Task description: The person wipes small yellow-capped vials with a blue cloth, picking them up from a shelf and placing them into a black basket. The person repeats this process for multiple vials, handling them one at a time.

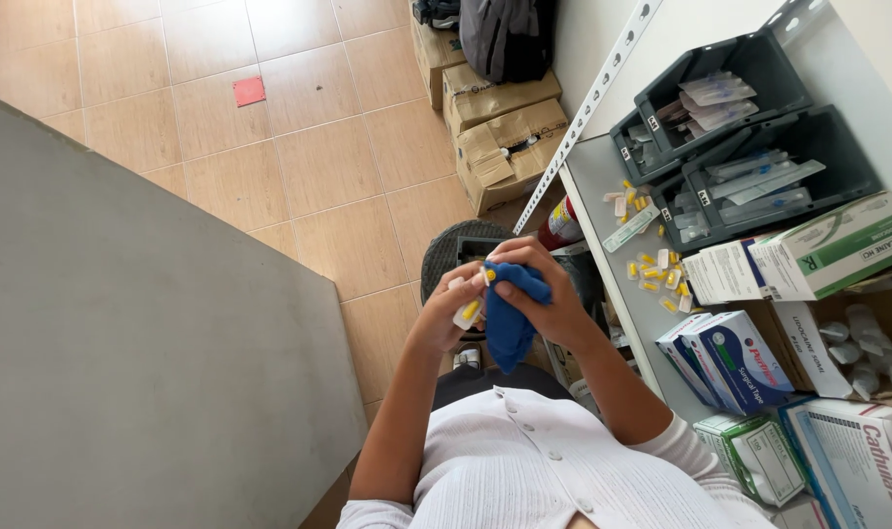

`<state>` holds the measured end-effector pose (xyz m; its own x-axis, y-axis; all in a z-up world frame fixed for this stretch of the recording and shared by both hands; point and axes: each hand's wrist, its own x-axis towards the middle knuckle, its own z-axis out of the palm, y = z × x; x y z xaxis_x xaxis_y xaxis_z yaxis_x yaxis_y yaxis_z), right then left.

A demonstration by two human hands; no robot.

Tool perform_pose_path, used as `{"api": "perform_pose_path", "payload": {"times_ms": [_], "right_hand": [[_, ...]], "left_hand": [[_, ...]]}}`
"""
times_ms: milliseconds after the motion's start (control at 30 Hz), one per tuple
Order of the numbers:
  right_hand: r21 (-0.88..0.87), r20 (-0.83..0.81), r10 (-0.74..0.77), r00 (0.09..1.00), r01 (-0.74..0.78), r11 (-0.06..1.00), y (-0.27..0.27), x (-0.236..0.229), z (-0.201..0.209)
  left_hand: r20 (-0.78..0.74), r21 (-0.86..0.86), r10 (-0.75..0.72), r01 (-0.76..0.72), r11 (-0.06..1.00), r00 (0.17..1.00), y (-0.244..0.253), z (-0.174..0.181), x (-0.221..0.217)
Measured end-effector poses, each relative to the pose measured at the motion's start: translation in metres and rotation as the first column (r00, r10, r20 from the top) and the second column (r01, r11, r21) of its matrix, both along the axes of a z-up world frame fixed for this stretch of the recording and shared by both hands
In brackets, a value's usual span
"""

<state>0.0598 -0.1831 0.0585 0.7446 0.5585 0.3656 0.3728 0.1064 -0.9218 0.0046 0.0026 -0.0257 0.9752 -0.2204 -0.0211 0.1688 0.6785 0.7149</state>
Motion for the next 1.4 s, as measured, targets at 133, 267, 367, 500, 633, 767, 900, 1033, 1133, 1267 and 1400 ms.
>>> {"api": "perform_pose_path", "payload": {"times_ms": [133, 267, 367, 500, 633, 767, 900, 1033, 1133, 1267, 1400], "right_hand": [[-0.203, 0.121, -0.023, 0.992, 0.048, 0.978, -0.006, 0.003, 0.012], [-0.175, 0.121, -0.081, 0.989, 0.101, 0.979, -0.010, 0.005, 0.023], [-0.037, 0.002, -0.076, 0.997, 0.076, 0.996, -0.009, 0.000, 0.009], [-0.156, -0.048, -0.096, 0.994, 0.088, 0.984, -0.014, 0.009, -0.025], [-0.377, 0.119, -0.244, 0.963, 0.271, 0.886, -0.040, 0.013, -0.055], [-0.387, -0.010, -0.415, 0.910, 0.380, 0.840, -0.069, 0.006, -0.068], [-0.436, -0.161, -0.554, 0.817, 0.445, 0.782, -0.082, 0.004, -0.069], [-0.409, -0.199, -0.541, 0.817, 0.432, 0.803, -0.078, 0.005, -0.067], [-0.365, -0.143, -0.481, 0.865, 0.406, 0.838, -0.063, 0.004, -0.068], [-0.337, -0.049, -0.367, 0.929, 0.330, 0.882, -0.034, 0.004, -0.060], [-0.274, -0.115, -0.185, 0.976, 0.148, 0.950, -0.009, 0.003, -0.058]], "left_hand": [[-0.066, -0.024, 0.023, -0.024, 0.999, 0.998, 0.012, -0.006, 0.000], [-0.006, -0.104, -0.007, 0.007, 0.995, 1.000, 0.004, -0.001, 0.003], [-0.103, -0.010, -0.031, 0.030, 1.000, 0.994, -0.008, 0.021, 0.007], [-0.198, -0.014, -0.007, 0.004, 1.000, 0.980, -0.004, -0.012, 0.017], [-0.222, 0.237, 0.018, 0.037, 0.971, 0.975, 0.001, -0.041, 0.037], [-0.284, 0.617, 0.083, 0.116, 0.779, 0.955, -0.002, -0.112, 0.061], [-0.495, 0.680, 0.162, 0.264, 0.684, 0.854, 0.003, -0.186, 0.086], [-0.465, 0.679, 0.204, 0.199, 0.707, 0.861, -0.001, -0.176, 0.087], [-0.459, 0.681, 0.272, 0.138, 0.719, 0.846, -0.008, -0.134, 0.079], [-0.268, 0.566, 0.317, -0.117, 0.816, 0.910, -0.019, -0.087, 0.065], [-0.147, 0.544, 0.371, -0.238, 0.805, 0.917, -0.025, -0.042, 0.050]]}}
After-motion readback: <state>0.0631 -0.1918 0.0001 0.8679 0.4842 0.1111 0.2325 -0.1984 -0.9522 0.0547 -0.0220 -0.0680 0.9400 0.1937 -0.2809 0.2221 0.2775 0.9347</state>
